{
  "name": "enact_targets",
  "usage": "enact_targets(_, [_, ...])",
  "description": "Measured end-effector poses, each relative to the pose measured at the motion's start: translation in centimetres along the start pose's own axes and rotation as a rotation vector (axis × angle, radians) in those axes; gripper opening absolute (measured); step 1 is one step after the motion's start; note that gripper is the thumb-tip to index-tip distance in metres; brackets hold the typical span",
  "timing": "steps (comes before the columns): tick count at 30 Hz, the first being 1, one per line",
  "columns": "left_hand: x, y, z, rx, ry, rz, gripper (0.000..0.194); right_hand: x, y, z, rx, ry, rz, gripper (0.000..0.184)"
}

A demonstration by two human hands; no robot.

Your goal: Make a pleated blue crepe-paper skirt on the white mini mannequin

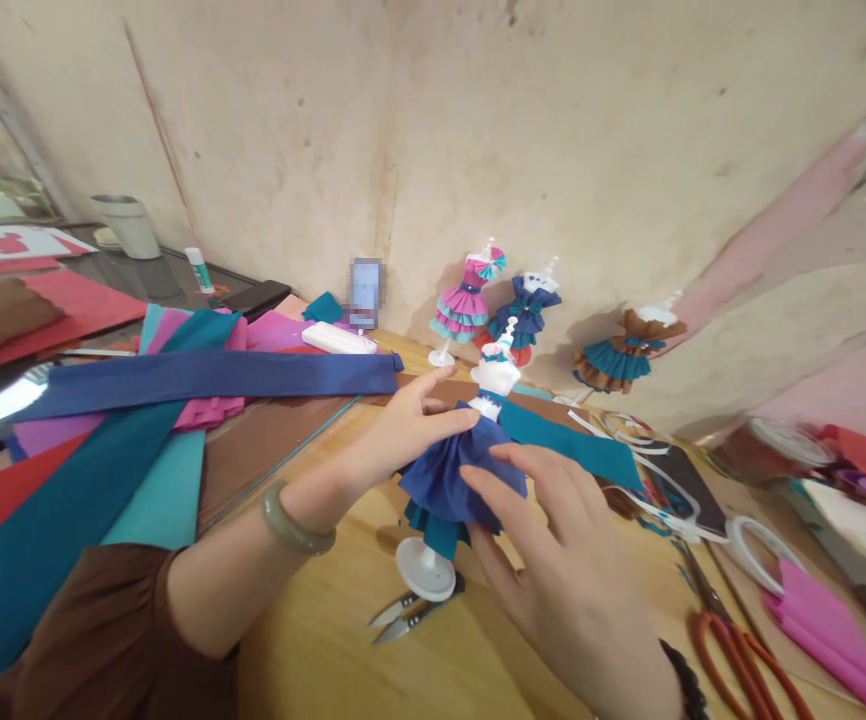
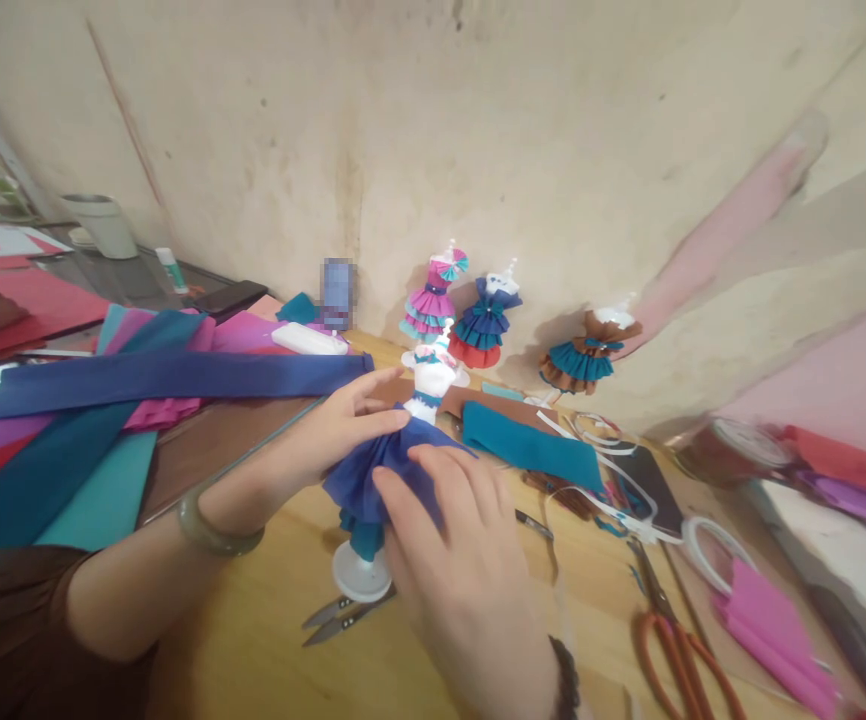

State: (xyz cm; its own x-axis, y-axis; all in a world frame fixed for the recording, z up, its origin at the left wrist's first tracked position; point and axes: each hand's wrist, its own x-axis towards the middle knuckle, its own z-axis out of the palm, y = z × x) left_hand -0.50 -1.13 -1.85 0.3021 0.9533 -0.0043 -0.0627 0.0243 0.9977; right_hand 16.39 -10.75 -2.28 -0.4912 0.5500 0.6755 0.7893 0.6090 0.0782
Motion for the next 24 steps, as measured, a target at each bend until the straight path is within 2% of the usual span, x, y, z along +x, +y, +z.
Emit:
enact_targets(4, [0.1,0.0,0.1,0.029,0.005,0.006,0.078,-0.2,-0.1,0.8,-0.019,0.122,-0.127,0.023])
enact_targets(7, [0.2,-0.1,0.1,-0.015,0.032,0.001,0.077,-0.4,-0.3,1.1,0.022,0.177,-0.172,0.022])
enact_targets(13, [-0.3,0.7,0.2,0.03,0.086,-0.007,0.07,-0.4,-1.0,1.7,0.041,0.116,-0.193,0.023])
enact_targets(18, [0.0,0.4,0.0,0.024,0.068,-0.012,0.069,-0.5,-1.3,2.7,0.045,0.081,-0.202,0.021])
enact_targets(21, [0.6,-0.5,-0.4,-0.03,0.006,0.029,0.074,-0.2,-1.3,2.6,0.189,0.06,-0.176,0.019])
enact_targets(24, [0.8,-1.0,-0.8,-0.075,-0.145,0.081,0.082,0.1,-0.4,1.9,0.345,0.16,-0.057,0.022])
